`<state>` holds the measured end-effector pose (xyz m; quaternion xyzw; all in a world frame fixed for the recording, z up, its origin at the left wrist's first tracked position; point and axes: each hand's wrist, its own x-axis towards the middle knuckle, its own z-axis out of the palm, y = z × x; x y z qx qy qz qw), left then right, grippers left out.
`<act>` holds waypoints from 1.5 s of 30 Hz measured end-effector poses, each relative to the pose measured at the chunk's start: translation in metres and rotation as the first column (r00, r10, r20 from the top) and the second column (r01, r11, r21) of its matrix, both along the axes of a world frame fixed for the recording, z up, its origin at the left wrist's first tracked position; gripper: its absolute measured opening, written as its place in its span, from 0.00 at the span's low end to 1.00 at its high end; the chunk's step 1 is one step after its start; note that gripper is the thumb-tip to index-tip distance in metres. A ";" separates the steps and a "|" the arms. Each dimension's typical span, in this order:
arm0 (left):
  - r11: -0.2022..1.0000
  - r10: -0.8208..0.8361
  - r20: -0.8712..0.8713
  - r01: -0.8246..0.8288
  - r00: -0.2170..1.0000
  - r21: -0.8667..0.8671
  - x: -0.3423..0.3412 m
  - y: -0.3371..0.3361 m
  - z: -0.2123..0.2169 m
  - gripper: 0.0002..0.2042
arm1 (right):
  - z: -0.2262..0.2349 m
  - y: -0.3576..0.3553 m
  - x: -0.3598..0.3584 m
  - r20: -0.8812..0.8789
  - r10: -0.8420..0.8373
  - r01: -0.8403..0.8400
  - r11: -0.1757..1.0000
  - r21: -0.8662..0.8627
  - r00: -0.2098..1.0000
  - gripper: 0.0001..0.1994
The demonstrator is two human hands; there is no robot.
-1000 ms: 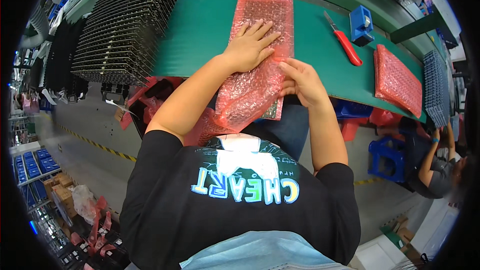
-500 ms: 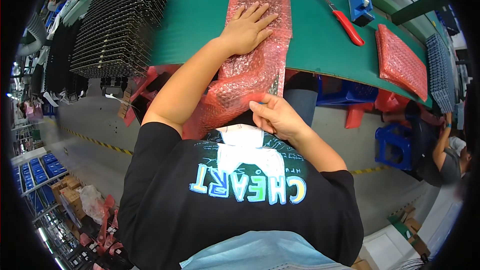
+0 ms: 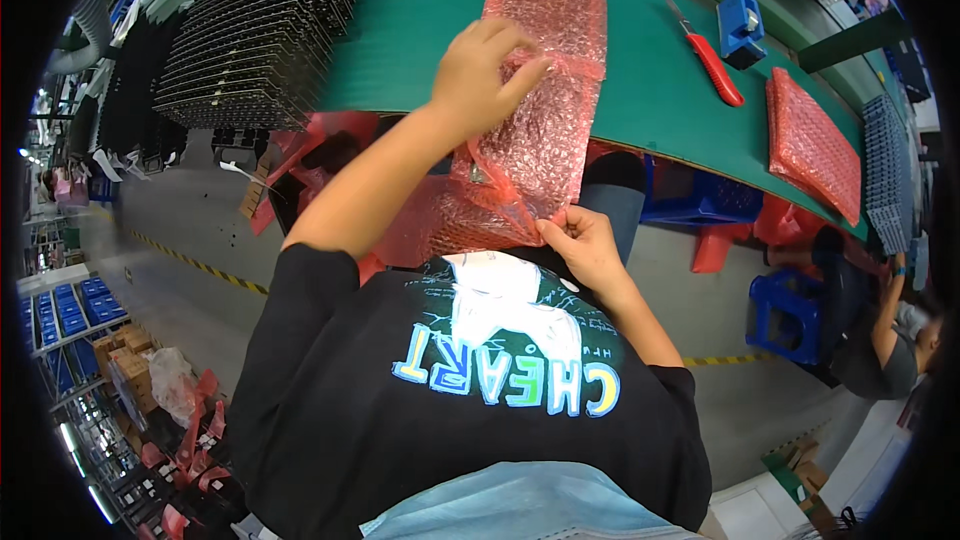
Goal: Packaging electronic LED panels into pink bubble wrap sleeves on a production line.
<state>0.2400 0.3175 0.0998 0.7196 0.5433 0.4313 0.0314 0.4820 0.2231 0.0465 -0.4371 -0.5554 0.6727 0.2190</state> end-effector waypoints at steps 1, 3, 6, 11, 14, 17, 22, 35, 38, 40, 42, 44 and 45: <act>0.992 0.034 0.130 -0.018 0.991 -0.124 0.001 -0.033 0.014 0.08 | 0.000 -0.001 0.000 -0.029 -0.010 0.010 1.000 -0.014 1.000 0.09; 0.944 0.044 0.356 0.078 0.934 -0.321 -0.007 -0.085 0.009 0.07 | -0.001 -0.001 0.003 -0.082 -0.021 0.017 0.999 -0.040 0.996 0.08; 0.894 0.129 0.580 0.159 0.805 -0.419 0.004 -0.142 -0.004 0.10 | -0.002 0.002 0.004 -0.115 -0.019 0.010 0.997 -0.079 0.993 0.07; 0.930 0.110 0.574 0.119 0.811 -0.347 0.013 -0.164 -0.030 0.15 | 0.001 0.004 0.004 -0.143 0.004 -0.025 0.989 -0.145 0.990 0.05; 0.772 0.227 0.614 0.244 0.756 -0.586 0.009 -0.173 -0.031 0.15 | 0.004 0.005 0.005 -0.184 0.001 -0.033 0.985 -0.169 0.983 0.03; 0.664 0.324 0.724 0.399 0.609 -0.633 0.000 -0.174 -0.030 0.13 | 0.002 0.003 0.007 -0.202 -0.006 -0.028 0.986 -0.167 0.979 0.02; 0.588 0.435 0.787 0.523 0.439 -0.617 -0.003 -0.169 -0.033 0.11 | 0.000 0.000 0.008 -0.244 -0.032 -0.008 0.987 -0.162 0.969 0.02; 0.436 0.643 0.758 0.762 0.110 -0.479 -0.001 -0.173 -0.028 0.10 | 0.010 -0.007 0.002 -0.419 -0.126 -0.119 0.851 -0.511 0.899 0.07; 0.542 0.476 0.809 0.610 0.344 -0.578 -0.013 -0.181 -0.049 0.09 | 0.011 -0.010 -0.004 -0.404 -0.089 -0.121 0.877 -0.466 0.910 0.07; 0.584 0.420 0.802 0.550 0.424 -0.597 -0.019 -0.187 -0.055 0.09 | 0.010 -0.010 -0.003 -0.401 -0.073 -0.126 0.885 -0.449 0.913 0.07; 0.728 0.268 0.843 0.475 0.466 -0.494 -0.025 -0.192 -0.056 0.08 | 0.007 -0.010 0.001 -0.429 -0.093 -0.096 0.913 -0.398 0.899 0.07; 0.842 0.113 0.847 0.402 0.520 -0.359 -0.027 -0.196 -0.058 0.08 | 0.003 -0.010 0.005 -0.457 -0.110 -0.063 0.936 -0.346 0.883 0.06; 0.845 0.114 0.845 0.396 0.522 -0.359 -0.028 -0.198 -0.059 0.08 | 0.001 -0.011 0.005 -0.460 -0.104 -0.069 0.937 -0.344 0.882 0.06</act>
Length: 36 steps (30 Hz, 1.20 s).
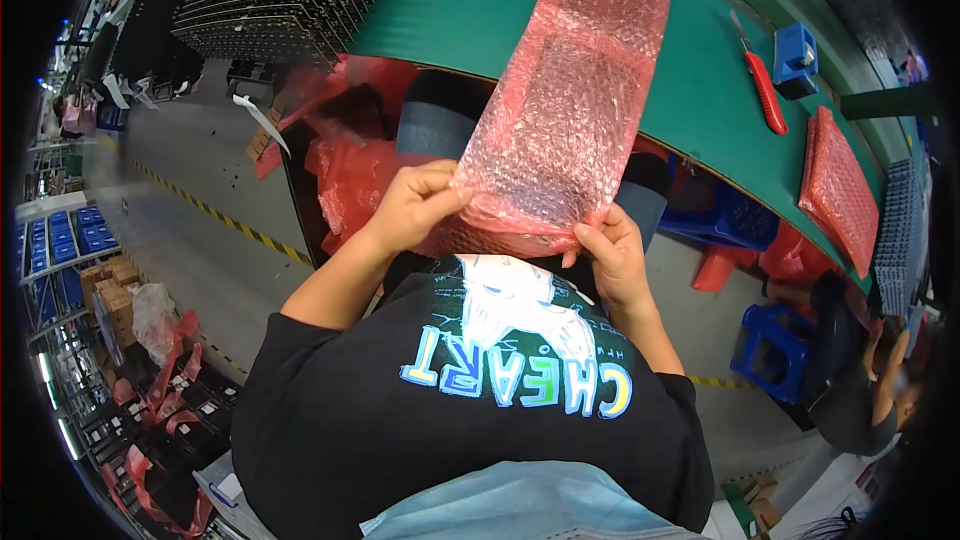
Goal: Packaging electronic LED panels into pink bubble wrap sleeves on a production line.
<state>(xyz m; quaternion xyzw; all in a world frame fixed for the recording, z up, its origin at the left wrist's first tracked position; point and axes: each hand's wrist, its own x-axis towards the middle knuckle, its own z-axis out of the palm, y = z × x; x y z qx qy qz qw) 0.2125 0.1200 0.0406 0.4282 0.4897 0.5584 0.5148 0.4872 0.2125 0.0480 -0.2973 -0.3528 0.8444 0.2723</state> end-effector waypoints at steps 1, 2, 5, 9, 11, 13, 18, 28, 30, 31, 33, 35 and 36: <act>0.991 -0.062 -0.027 0.059 0.998 -0.124 0.000 -0.002 -0.003 0.08 | -0.002 0.000 0.001 0.018 -0.010 0.010 1.000 0.023 1.000 0.06; 0.962 -0.128 -0.045 0.113 0.991 -0.248 0.000 -0.004 -0.007 0.08 | -0.005 -0.001 0.002 0.035 -0.022 0.020 0.999 0.046 0.999 0.05; 0.854 -0.262 -0.062 0.201 0.963 -0.480 0.002 0.001 -0.014 0.10 | -0.012 -0.001 0.004 0.064 -0.050 0.044 0.994 0.098 0.997 0.05; 0.898 0.258 0.372 -0.079 0.892 -0.432 0.019 0.045 -0.019 0.12 | -0.020 -0.001 0.008 0.134 -0.043 0.033 0.997 0.074 0.990 0.04; 0.895 0.176 0.315 -0.018 0.933 -0.446 0.022 0.054 -0.010 0.12 | -0.027 -0.002 0.012 0.148 -0.034 0.021 0.996 0.088 0.988 0.04; 0.871 0.022 0.207 0.083 0.978 -0.484 0.028 0.066 0.005 0.12 | -0.031 0.004 0.015 0.192 0.000 -0.022 0.994 0.111 0.981 0.04; 0.895 0.008 0.275 0.116 0.962 -0.432 0.032 0.066 0.005 0.12 | -0.003 0.042 0.042 0.468 0.171 -0.370 0.850 0.375 0.867 0.06; 0.864 -0.045 0.122 0.099 0.992 -0.494 0.032 0.068 0.013 0.10 | 0.094 0.238 -0.048 0.268 -0.535 -0.137 0.273 0.952 0.801 0.11; 0.868 -0.062 0.080 0.093 0.995 -0.487 0.029 0.071 0.008 0.09 | 0.080 0.290 -0.086 -0.017 -0.773 -0.312 -0.276 0.909 0.634 0.17; 0.885 -0.089 0.037 0.096 0.995 -0.456 0.027 0.072 0.002 0.08 | 0.088 0.304 -0.099 -0.097 -0.806 -0.410 -0.397 0.821 0.585 0.18; 0.911 -0.126 -0.057 0.093 0.990 -0.403 0.021 0.068 -0.010 0.07 | 0.111 0.321 -0.120 0.144 -0.765 -0.450 -0.207 0.869 0.628 0.17; 0.925 -0.143 -0.109 0.094 0.984 -0.367 0.016 0.063 -0.014 0.06 | 0.134 0.322 -0.126 0.374 -0.666 -0.509 -0.011 0.860 0.646 0.16; 0.927 -0.132 -0.128 0.076 0.983 -0.366 0.015 0.062 -0.014 0.06 | 0.144 0.320 -0.126 0.417 -0.596 -0.476 0.067 0.877 0.686 0.15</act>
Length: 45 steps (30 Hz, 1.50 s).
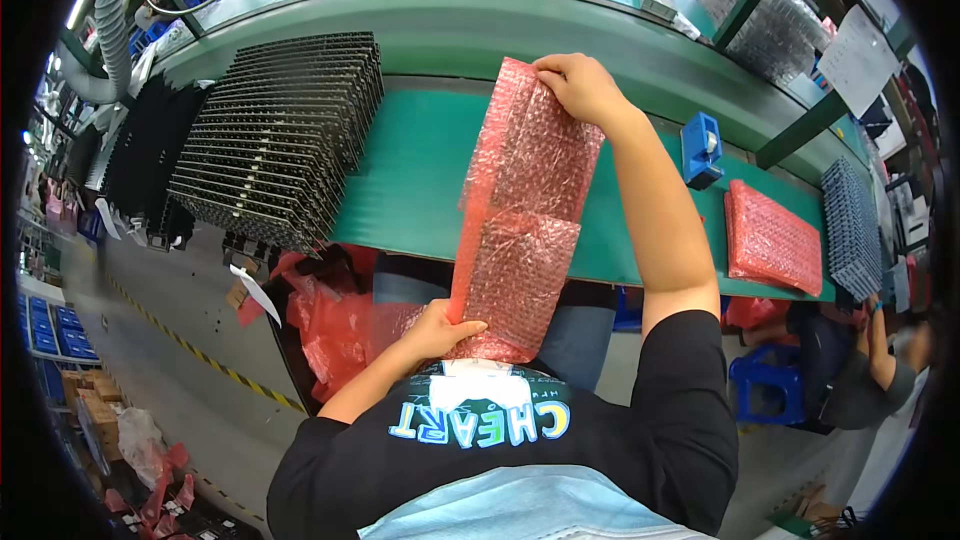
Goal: Packaging electronic LED panels into pink bubble wrap sleeves on a production line.
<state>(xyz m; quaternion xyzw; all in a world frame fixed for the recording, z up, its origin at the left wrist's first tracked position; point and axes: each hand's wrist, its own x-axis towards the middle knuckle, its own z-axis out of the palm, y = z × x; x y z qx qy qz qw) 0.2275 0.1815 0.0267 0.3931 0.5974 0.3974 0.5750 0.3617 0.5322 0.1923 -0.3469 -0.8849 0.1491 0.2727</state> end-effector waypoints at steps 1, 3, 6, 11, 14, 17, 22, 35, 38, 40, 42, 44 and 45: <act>1.000 0.016 -0.016 -0.016 1.000 0.006 0.000 -0.001 0.000 0.06 | 0.011 -0.002 0.001 -0.040 0.042 -0.046 0.993 -0.108 0.998 0.15; 0.999 0.041 -0.047 -0.040 0.998 0.018 0.000 0.001 -0.002 0.06 | 0.031 -0.008 0.006 -0.128 0.105 -0.140 0.940 -0.312 0.986 0.13; 0.994 0.049 -0.071 -0.042 0.996 0.097 -0.007 0.003 -0.015 0.05 | 0.059 -0.027 0.023 -0.212 0.163 -0.222 0.930 -0.293 0.964 0.12; 0.979 0.056 -0.022 -0.051 0.998 0.195 -0.020 0.003 -0.018 0.05 | 0.096 -0.039 0.056 -0.247 0.204 -0.282 0.895 -0.346 0.947 0.10; 0.973 0.047 0.048 -0.056 0.998 0.224 -0.023 0.006 -0.013 0.05 | 0.108 -0.042 0.075 -0.201 0.185 -0.255 0.875 -0.412 0.962 0.10; 0.959 0.021 0.021 -0.026 1.000 0.281 -0.022 0.008 -0.009 0.05 | 0.112 -0.052 0.082 -0.290 0.184 -0.297 0.858 -0.419 0.939 0.10; 0.946 0.033 -0.001 -0.031 0.999 0.324 -0.021 0.008 -0.003 0.04 | 0.122 -0.068 0.085 -0.360 0.180 -0.335 0.835 -0.436 0.915 0.10; 0.916 0.099 -0.110 -0.047 0.989 0.397 -0.021 0.012 -0.007 0.04 | 0.117 -0.087 0.082 -0.359 0.253 -0.367 0.881 -0.298 0.898 0.09; 0.890 0.139 -0.173 -0.047 0.975 0.453 -0.023 0.014 -0.010 0.04 | 0.116 -0.088 0.083 -0.383 0.264 -0.400 0.852 -0.338 0.885 0.09; 0.879 0.170 -0.187 -0.063 0.968 0.473 -0.024 0.015 -0.014 0.04 | 0.114 -0.090 0.083 -0.404 0.276 -0.422 0.842 -0.336 0.872 0.09; 0.853 0.230 -0.213 -0.092 0.950 0.513 -0.026 0.014 -0.017 0.03 | 0.112 -0.094 0.082 -0.447 0.299 -0.466 0.821 -0.330 0.843 0.10; 0.839 0.259 -0.224 -0.104 0.939 0.534 -0.028 0.012 -0.017 0.04 | 0.110 -0.097 0.084 -0.468 0.309 -0.486 0.811 -0.326 0.828 0.10; 0.849 0.257 -0.278 -0.079 0.926 0.522 -0.030 0.008 -0.016 0.04 | 0.107 -0.098 0.086 -0.512 0.303 -0.511 0.791 -0.336 0.804 0.10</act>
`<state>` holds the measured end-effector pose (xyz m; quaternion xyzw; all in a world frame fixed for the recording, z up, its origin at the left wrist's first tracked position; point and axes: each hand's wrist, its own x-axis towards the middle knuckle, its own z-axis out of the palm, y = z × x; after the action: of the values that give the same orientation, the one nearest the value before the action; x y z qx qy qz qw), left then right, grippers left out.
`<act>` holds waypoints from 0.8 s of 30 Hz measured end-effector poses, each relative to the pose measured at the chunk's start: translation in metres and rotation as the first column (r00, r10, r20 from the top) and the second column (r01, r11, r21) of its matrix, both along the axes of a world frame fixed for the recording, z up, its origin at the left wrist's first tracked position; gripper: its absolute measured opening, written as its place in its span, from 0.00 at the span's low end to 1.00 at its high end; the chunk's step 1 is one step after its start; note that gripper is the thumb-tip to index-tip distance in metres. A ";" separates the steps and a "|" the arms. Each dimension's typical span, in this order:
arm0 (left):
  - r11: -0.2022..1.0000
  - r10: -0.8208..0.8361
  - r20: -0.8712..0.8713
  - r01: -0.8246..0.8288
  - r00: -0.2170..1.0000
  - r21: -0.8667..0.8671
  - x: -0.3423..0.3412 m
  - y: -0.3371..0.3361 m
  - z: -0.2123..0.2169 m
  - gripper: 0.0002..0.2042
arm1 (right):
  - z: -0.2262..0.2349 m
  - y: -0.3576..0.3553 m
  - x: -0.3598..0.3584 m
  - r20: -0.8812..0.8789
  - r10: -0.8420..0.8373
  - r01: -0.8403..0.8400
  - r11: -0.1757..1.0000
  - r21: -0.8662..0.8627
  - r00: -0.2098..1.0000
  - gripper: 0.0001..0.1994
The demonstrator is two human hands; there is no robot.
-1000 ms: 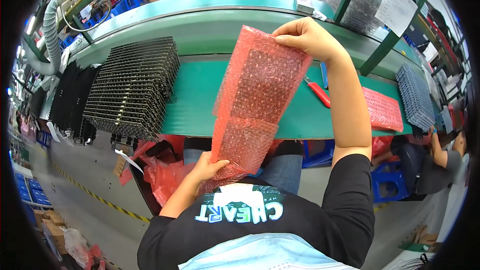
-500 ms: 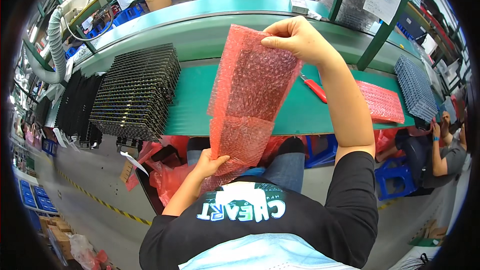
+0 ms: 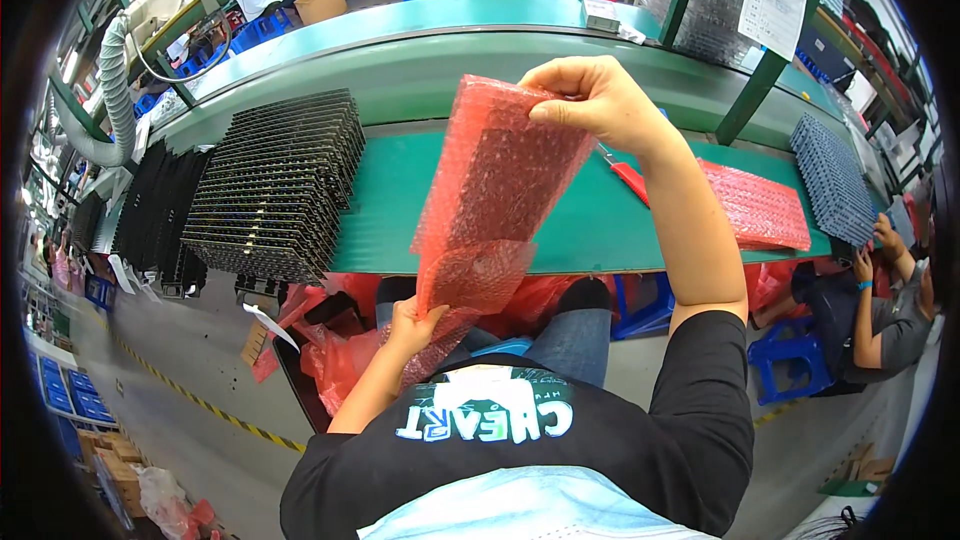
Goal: Packaging electronic LED panels into pink bubble wrap sleeves on a production line.
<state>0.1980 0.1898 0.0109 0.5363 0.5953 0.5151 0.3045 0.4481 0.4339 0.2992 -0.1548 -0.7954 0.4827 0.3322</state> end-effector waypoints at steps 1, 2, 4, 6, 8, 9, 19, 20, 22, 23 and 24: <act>1.000 0.002 -0.049 -0.003 0.999 -0.020 -0.001 -0.005 0.003 0.05 | -0.003 -0.001 0.003 -0.037 0.013 -0.015 0.999 -0.037 0.999 0.11; 0.999 0.002 -0.098 -0.006 0.995 -0.040 -0.003 -0.009 0.006 0.06 | -0.006 -0.002 0.007 -0.075 0.025 -0.031 0.997 -0.073 0.997 0.11; 0.998 0.003 -0.141 -0.012 0.990 -0.061 -0.008 -0.016 0.018 0.08 | -0.008 -0.008 0.016 -0.133 0.028 -0.046 0.990 -0.135 0.991 0.12; 0.997 -0.015 -0.237 -0.005 0.971 -0.082 -0.016 -0.026 0.041 0.09 | -0.007 -0.012 0.029 -0.138 0.031 -0.056 0.983 -0.175 0.990 0.12; 0.993 -0.024 -0.321 -0.015 0.947 -0.119 -0.017 -0.038 0.066 0.11 | -0.004 -0.013 0.042 -0.204 0.013 -0.034 0.994 -0.102 0.979 0.13; 1.000 0.010 -0.336 -0.014 0.942 -0.008 -0.014 -0.039 0.082 0.13 | -0.003 -0.014 0.045 -0.259 0.015 -0.033 0.997 -0.067 0.966 0.13; 0.887 0.408 -0.739 -0.040 0.536 0.460 -0.026 -0.024 0.143 0.20 | -0.102 0.017 0.011 -0.316 -0.342 0.081 0.781 -0.619 0.885 0.14; 0.893 0.401 -0.757 -0.034 0.516 0.449 -0.021 -0.024 0.143 0.20 | -0.116 0.013 -0.003 -0.337 -0.359 -0.031 0.644 -0.765 0.870 0.17; 0.906 0.377 -0.794 -0.013 0.477 0.422 -0.011 -0.025 0.143 0.20 | -0.140 0.022 -0.020 -0.358 -0.316 -0.156 0.519 -0.840 0.878 0.21; 0.914 0.361 -0.813 0.001 0.457 0.406 -0.006 -0.025 0.143 0.20 | -0.152 0.027 -0.028 -0.392 -0.290 -0.271 0.380 -0.885 0.873 0.24; 0.900 0.365 -0.811 0.050 0.457 0.433 -0.002 -0.022 0.136 0.19 | -0.166 0.032 -0.035 -0.387 -0.294 -0.268 0.372 -0.888 0.874 0.24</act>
<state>0.1958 0.1682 0.1469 0.7139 0.5961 0.3017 -0.2099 0.4130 0.4656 0.1331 -0.1935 -0.2730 0.8627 0.3791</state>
